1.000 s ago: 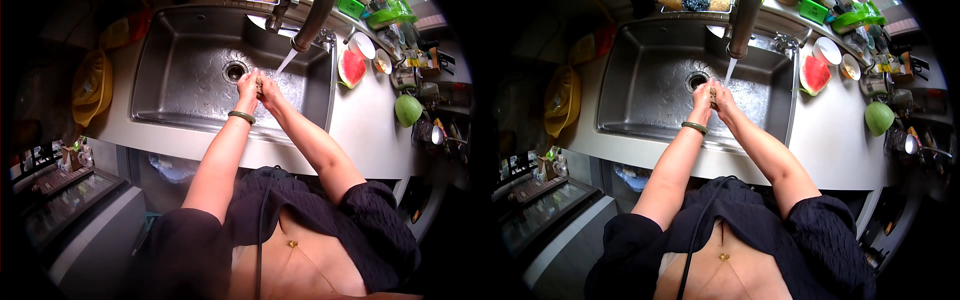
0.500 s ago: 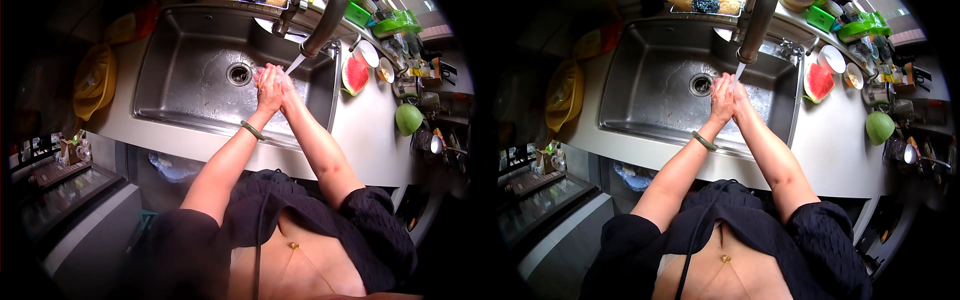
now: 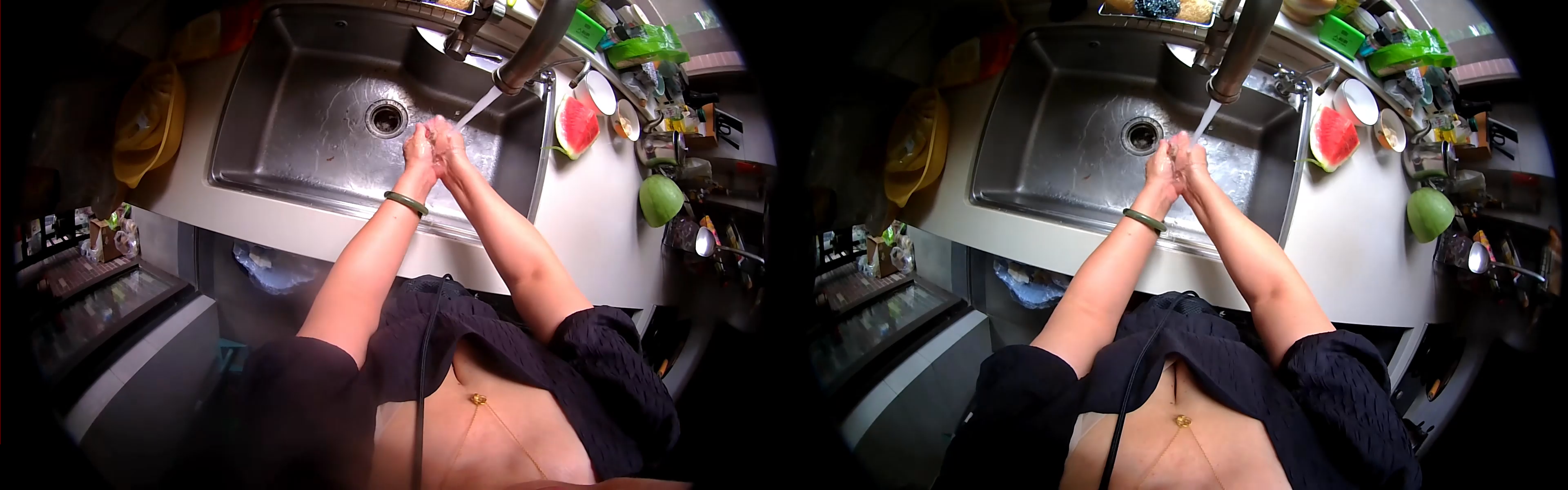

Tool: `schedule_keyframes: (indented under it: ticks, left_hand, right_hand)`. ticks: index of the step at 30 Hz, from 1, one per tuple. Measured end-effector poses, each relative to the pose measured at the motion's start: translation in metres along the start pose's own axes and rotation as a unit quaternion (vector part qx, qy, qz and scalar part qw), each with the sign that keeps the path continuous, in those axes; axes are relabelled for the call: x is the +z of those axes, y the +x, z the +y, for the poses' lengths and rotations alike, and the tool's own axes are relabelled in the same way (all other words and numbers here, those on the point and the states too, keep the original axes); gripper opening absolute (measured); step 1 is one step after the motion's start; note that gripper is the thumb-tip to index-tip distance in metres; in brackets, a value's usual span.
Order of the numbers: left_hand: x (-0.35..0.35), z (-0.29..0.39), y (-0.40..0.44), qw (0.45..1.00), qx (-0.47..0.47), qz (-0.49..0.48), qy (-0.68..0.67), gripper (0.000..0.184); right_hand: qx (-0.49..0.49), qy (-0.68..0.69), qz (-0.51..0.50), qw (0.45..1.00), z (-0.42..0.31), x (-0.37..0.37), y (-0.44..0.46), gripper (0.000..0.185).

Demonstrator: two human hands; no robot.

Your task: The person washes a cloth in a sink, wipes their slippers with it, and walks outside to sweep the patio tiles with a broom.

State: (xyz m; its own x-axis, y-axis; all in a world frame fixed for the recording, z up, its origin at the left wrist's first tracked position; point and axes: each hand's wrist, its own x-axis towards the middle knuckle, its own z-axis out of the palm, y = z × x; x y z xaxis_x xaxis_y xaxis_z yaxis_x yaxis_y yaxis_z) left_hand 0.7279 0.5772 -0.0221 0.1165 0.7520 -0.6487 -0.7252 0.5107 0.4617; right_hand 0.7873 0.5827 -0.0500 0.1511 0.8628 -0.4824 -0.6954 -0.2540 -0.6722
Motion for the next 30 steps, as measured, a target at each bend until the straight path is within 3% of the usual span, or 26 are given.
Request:
schedule_keyframes:
  ticks: [3, 4, 5, 6, 7, 9, 10, 11, 15, 17, 19, 21, 23, 24, 25, 26, 27, 28, 29, 30]
  left_hand:
    - [0.0, -0.01, -0.001, 0.998, -0.014, 0.014, -0.061, 0.035]
    - [0.001, -0.014, -0.004, 0.999, -0.008, -0.008, -0.053, 0.037]
    - [0.005, -0.017, -0.007, 0.998, -0.001, -0.031, -0.046, 0.038]
    - [0.008, -0.02, -0.005, 0.999, 0.024, -0.038, -0.017, 0.035]
    - [0.007, -0.02, -0.003, 0.999, 0.026, -0.041, -0.018, 0.035]
    - [-0.001, -0.022, 0.003, 0.997, 0.008, -0.041, -0.069, 0.03]
    - [-0.012, -0.018, 0.01, 0.989, -0.09, -0.073, -0.087, 0.024]
    - [-0.008, -0.016, 0.007, 0.982, -0.123, -0.057, -0.132, 0.025]
    - [0.001, -0.014, -0.001, 0.989, -0.108, -0.045, -0.093, 0.029]
    - [0.0, -0.015, 0.002, 0.983, -0.131, -0.056, -0.119, 0.028]
    - [0.0, -0.015, 0.002, 0.983, -0.13, -0.046, -0.124, 0.026]
    - [-0.002, -0.011, 0.003, 0.985, -0.129, -0.039, -0.112, 0.025]
    - [-0.002, -0.004, -0.003, 0.99, -0.108, -0.047, -0.083, 0.023]
    - [-0.003, -0.001, -0.003, 0.993, -0.088, -0.055, -0.055, 0.023]
    - [-0.005, 0.0, 0.001, 0.993, -0.089, -0.056, -0.053, 0.023]
    - [-0.011, -0.003, 0.012, 0.993, -0.042, -0.103, -0.031, 0.025]
    - [-0.014, -0.004, 0.018, 0.989, 0.005, -0.15, -0.009, 0.028]
    - [-0.009, 0.002, 0.013, 0.987, 0.027, -0.16, 0.01, 0.044]
    - [-0.008, 0.007, 0.008, 0.979, 0.05, -0.159, 0.116, 0.064]
    - [-0.003, 0.015, -0.002, 0.975, 0.04, -0.142, 0.165, 0.072]
  right_hand:
    - [0.052, -0.01, 0.0, 0.999, -0.001, -0.006, 0.005, 0.032]
    - [-0.004, -0.222, 0.057, 0.973, -0.005, -0.005, 0.007, 0.039]
    - [-0.063, -0.423, 0.111, 0.897, -0.015, 0.002, 0.005, 0.047]
    - [-0.042, -0.518, 0.121, 0.846, -0.031, 0.009, -0.003, 0.057]
    - [-0.046, -0.518, 0.12, 0.846, -0.032, 0.012, -0.006, 0.057]
    - [0.012, -0.335, -0.078, 0.939, -0.028, 0.006, -0.006, 0.058]
    - [-0.087, -0.459, -0.076, 0.881, -0.031, -0.007, 0.016, 0.047]
    - [-0.144, -0.395, -0.05, 0.906, -0.043, -0.001, 0.017, 0.038]
    - [-0.096, -0.365, 0.03, 0.926, -0.12, 0.018, 0.055, 0.02]
    - [-0.091, -0.249, 0.064, 0.962, -0.137, 0.01, 0.097, 0.034]
    - [-0.077, -0.156, 0.027, 0.984, -0.148, 0.002, 0.115, 0.035]
    - [-0.08, -0.216, 0.045, 0.972, -0.151, 0.007, 0.109, 0.034]
    - [-0.096, -0.289, 0.003, 0.952, -0.149, 0.01, 0.091, 0.036]
    - [-0.095, -0.466, -0.013, 0.88, -0.141, 0.015, 0.081, 0.038]
    - [-0.005, -0.532, -0.021, 0.846, -0.127, 0.016, 0.065, 0.041]
    - [-0.052, -0.49, -0.048, 0.869, -0.109, 0.015, 0.045, 0.034]
    - [0.016, -0.535, -0.07, 0.842, -0.097, 0.014, 0.031, 0.041]
    - [0.027, -0.604, -0.097, 0.791, -0.08, 0.006, 0.03, 0.046]
    - [0.087, -0.58, -0.087, 0.805, -0.077, 0.02, 0.0, 0.042]
    - [0.056, -0.551, -0.103, 0.826, -0.07, 0.015, -0.008, 0.04]
